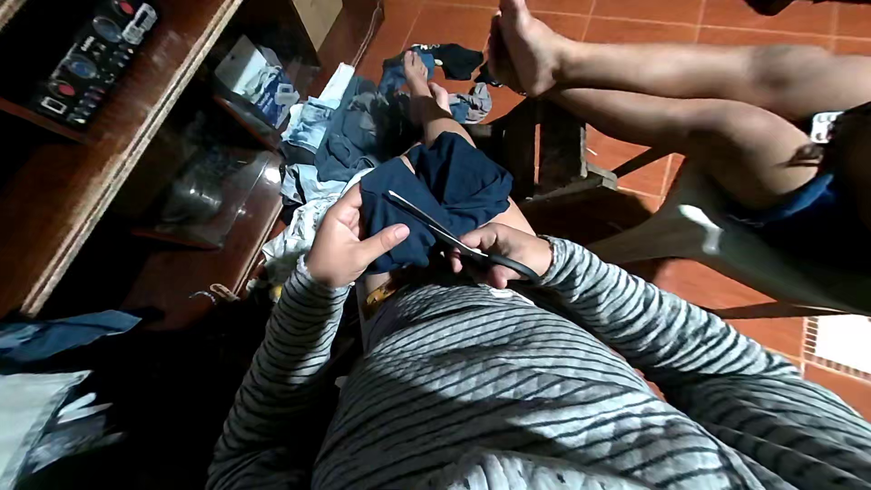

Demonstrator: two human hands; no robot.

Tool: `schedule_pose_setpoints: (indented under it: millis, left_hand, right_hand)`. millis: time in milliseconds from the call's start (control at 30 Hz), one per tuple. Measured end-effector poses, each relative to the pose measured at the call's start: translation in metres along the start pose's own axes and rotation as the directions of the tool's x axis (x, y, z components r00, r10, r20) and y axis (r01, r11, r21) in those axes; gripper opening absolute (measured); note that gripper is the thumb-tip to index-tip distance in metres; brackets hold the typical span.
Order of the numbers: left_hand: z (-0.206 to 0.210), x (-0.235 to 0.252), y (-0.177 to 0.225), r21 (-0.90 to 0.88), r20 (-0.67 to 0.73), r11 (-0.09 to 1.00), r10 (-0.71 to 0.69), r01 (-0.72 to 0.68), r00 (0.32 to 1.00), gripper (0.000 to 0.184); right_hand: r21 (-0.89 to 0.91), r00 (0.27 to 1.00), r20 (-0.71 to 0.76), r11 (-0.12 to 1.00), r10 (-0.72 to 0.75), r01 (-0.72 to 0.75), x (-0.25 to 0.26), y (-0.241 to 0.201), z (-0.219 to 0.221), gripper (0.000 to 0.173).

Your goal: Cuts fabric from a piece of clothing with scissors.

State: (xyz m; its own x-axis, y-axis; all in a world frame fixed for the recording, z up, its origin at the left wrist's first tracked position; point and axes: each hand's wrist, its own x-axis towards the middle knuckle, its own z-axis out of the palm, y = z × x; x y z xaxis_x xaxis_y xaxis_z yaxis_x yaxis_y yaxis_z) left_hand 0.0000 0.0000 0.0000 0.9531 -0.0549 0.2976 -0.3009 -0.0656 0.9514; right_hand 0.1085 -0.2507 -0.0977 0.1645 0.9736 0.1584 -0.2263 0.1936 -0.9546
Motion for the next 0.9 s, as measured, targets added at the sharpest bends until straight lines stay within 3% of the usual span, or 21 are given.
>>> schedule_pose_setpoints:
  millis: [200, 467, 700, 900]
  left_hand:
    - [-0.004, 0.001, 0.002, -0.039, -0.009, 0.999, -0.002, 0.002, 1.000, 0.040]
    - [0.003, -0.001, 0.001, -0.012, 0.000, 1.000, -0.023, 0.023, 1.000, 0.048]
    - [0.000, -0.001, 0.003, -0.022, -0.001, 0.999, -0.046, 0.046, 0.999, 0.047]
    - [0.006, -0.002, 0.001, 0.007, 0.008, 0.999, -0.044, 0.044, 0.999, 0.045]
  right_hand:
    - [-0.030, 0.999, -0.033, 0.999, 0.029, -0.030, -0.006, 0.001, 0.000, 0.041]
    - [0.011, 0.999, 0.031, 1.000, -0.020, 0.019, 0.004, -0.002, 0.000, 0.053]
    - [0.020, 1.000, 0.003, 1.000, 0.008, -0.008, 0.002, 0.000, 0.002, 0.043]
    - [-0.050, 1.000, 0.001, 0.999, -0.019, 0.019, 0.007, -0.005, 0.002, 0.051]
